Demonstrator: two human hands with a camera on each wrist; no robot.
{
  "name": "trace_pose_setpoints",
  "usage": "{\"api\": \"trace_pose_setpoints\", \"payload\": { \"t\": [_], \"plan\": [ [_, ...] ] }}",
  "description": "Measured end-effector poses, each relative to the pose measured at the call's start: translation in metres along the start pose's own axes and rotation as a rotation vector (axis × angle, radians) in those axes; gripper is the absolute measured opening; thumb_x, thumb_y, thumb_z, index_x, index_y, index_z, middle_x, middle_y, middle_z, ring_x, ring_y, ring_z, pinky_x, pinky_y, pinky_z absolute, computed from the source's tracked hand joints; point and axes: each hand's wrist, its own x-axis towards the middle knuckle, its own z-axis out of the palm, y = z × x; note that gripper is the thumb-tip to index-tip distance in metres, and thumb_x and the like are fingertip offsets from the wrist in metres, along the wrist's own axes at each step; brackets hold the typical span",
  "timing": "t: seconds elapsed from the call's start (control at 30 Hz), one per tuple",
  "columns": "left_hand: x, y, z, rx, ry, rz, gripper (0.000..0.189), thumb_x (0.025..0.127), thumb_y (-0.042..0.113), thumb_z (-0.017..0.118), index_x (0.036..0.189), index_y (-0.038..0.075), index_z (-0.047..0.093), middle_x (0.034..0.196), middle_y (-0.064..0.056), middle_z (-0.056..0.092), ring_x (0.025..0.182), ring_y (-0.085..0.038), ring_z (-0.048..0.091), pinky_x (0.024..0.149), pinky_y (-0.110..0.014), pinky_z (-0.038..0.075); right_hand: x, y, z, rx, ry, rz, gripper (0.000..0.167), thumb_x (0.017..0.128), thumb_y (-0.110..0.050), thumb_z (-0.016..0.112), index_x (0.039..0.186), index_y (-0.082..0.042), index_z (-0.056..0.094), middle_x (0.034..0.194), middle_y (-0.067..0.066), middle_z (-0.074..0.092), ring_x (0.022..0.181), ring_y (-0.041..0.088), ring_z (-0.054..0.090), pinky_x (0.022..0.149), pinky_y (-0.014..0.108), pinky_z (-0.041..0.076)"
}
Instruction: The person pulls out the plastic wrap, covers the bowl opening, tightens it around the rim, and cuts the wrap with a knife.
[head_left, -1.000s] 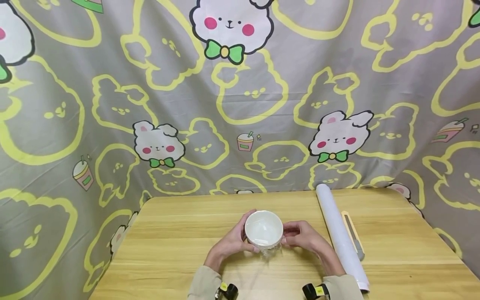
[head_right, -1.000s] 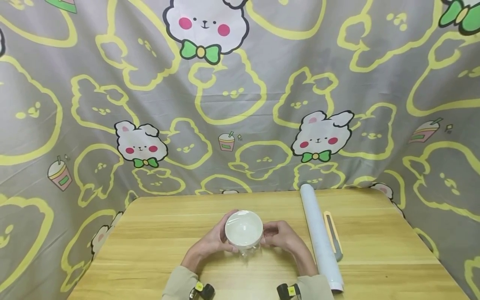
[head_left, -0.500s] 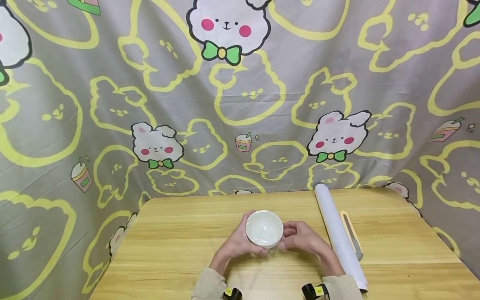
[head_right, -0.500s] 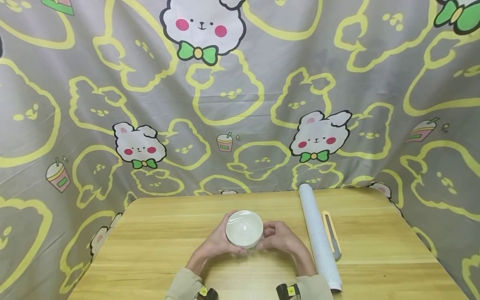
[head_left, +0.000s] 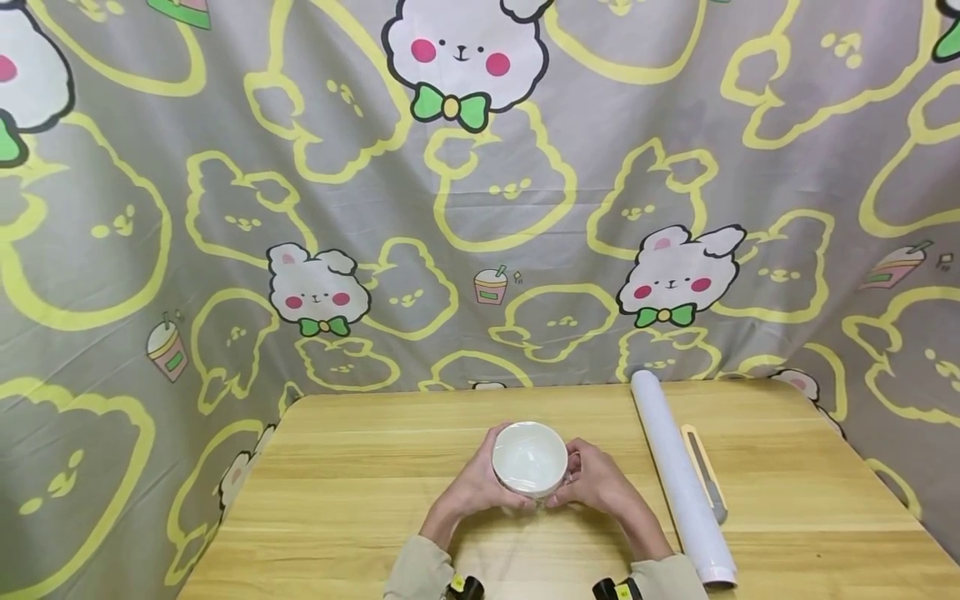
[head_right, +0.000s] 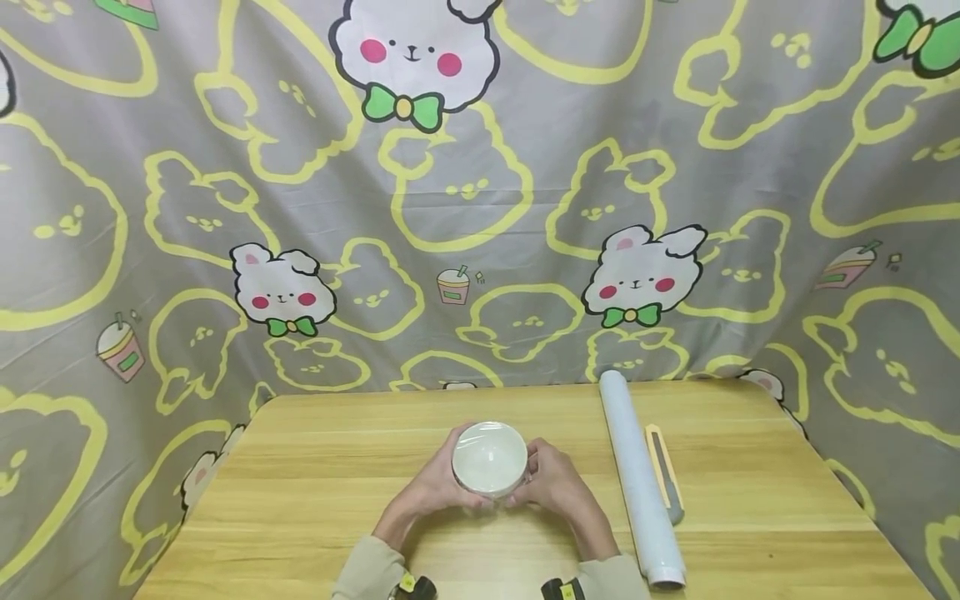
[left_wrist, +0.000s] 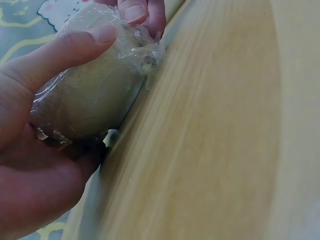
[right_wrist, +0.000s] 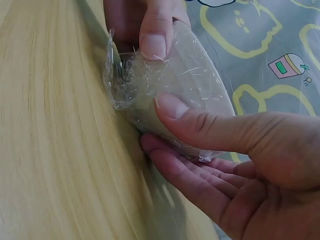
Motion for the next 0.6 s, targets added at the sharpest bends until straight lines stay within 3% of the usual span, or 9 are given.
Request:
{"api": "trace_pose_setpoints", "payload": {
  "t": [0.1, 0.2, 0.3, 0.37, 0.47, 0.53, 0.6],
  "plan": [
    [0.001, -0.001, -0.001, 0.022, -0.006, -0.013, 0.126, 0.059, -0.002, 0.096, 0.16, 0.008, 0.022, 0.147, -0.011, 0.049, 0.128, -0.026, 0.053, 0.114, -0.043, 0.038, 0.0, -0.001, -0.003, 0.001, -0.019, -0.016, 0.065, 0.056, 0.002, 0.097, 0.109, 0.004, 0.06, 0.086, 0.004, 0.066, 0.078, 0.017, 0.059, 0.07, 0.03, 0.05],
    [0.002, -0.003, -0.004, 0.022, -0.036, 0.004, 0.136, 0.059, -0.004, 0.096, 0.163, 0.008, 0.009, 0.155, -0.015, 0.04, 0.136, -0.03, 0.046, 0.118, -0.045, 0.032, 0.001, -0.002, -0.01, 0.013, -0.097, -0.055, 0.059, 0.061, 0.003, 0.094, 0.11, 0.008, 0.061, 0.087, 0.006, 0.063, 0.08, 0.019, 0.057, 0.069, 0.028, 0.05],
    [0.003, -0.005, -0.01, -0.016, -0.093, 0.037, 0.143, 0.06, -0.009, 0.094, 0.164, 0.01, -0.001, 0.164, -0.021, 0.023, 0.145, -0.034, 0.035, 0.121, -0.042, 0.027, -0.001, -0.004, -0.019, 0.012, -0.158, -0.07, 0.069, 0.065, 0.003, 0.091, 0.123, 0.016, 0.056, 0.094, 0.008, 0.063, 0.086, 0.023, 0.059, 0.074, 0.032, 0.053],
    [0.003, -0.006, -0.015, -0.045, -0.139, 0.049, 0.144, 0.062, -0.009, 0.093, 0.164, 0.012, -0.006, 0.167, -0.024, 0.01, 0.15, -0.037, 0.026, 0.123, -0.04, 0.023, -0.004, -0.006, -0.027, -0.019, -0.145, -0.061, 0.078, 0.069, -0.001, 0.091, 0.133, 0.018, 0.051, 0.102, 0.012, 0.065, 0.094, 0.028, 0.062, 0.082, 0.039, 0.056],
    [0.001, -0.001, -0.026, -0.083, -0.178, 0.049, 0.14, 0.067, -0.005, 0.092, 0.164, 0.013, -0.008, 0.168, -0.026, 0.002, 0.153, -0.043, 0.015, 0.124, -0.044, 0.019, -0.009, -0.012, -0.04, -0.07, -0.076, -0.061, 0.082, 0.078, -0.01, 0.087, 0.144, 0.014, 0.044, 0.117, 0.02, 0.066, 0.11, 0.039, 0.062, 0.094, 0.053, 0.055],
    [0.0, 0.007, -0.034, -0.071, -0.16, 0.05, 0.13, 0.075, 0.001, 0.089, 0.164, 0.012, -0.005, 0.168, -0.025, 0.002, 0.154, -0.043, 0.011, 0.124, -0.047, 0.017, -0.014, -0.017, -0.05, -0.099, -0.028, -0.087, 0.074, 0.086, -0.015, 0.082, 0.145, 0.01, 0.046, 0.126, 0.025, 0.064, 0.12, 0.044, 0.058, 0.099, 0.058, 0.052],
    [-0.002, 0.017, -0.043, -0.048, -0.099, 0.064, 0.113, 0.084, 0.006, 0.083, 0.164, 0.009, 0.002, 0.169, -0.023, 0.008, 0.153, -0.043, 0.013, 0.124, -0.05, 0.016, -0.019, -0.021, -0.059, -0.123, 0.01, -0.138, 0.066, 0.093, -0.018, 0.076, 0.146, 0.008, 0.047, 0.134, 0.029, 0.06, 0.126, 0.047, 0.054, 0.099, 0.059, 0.051]
  ]
}}
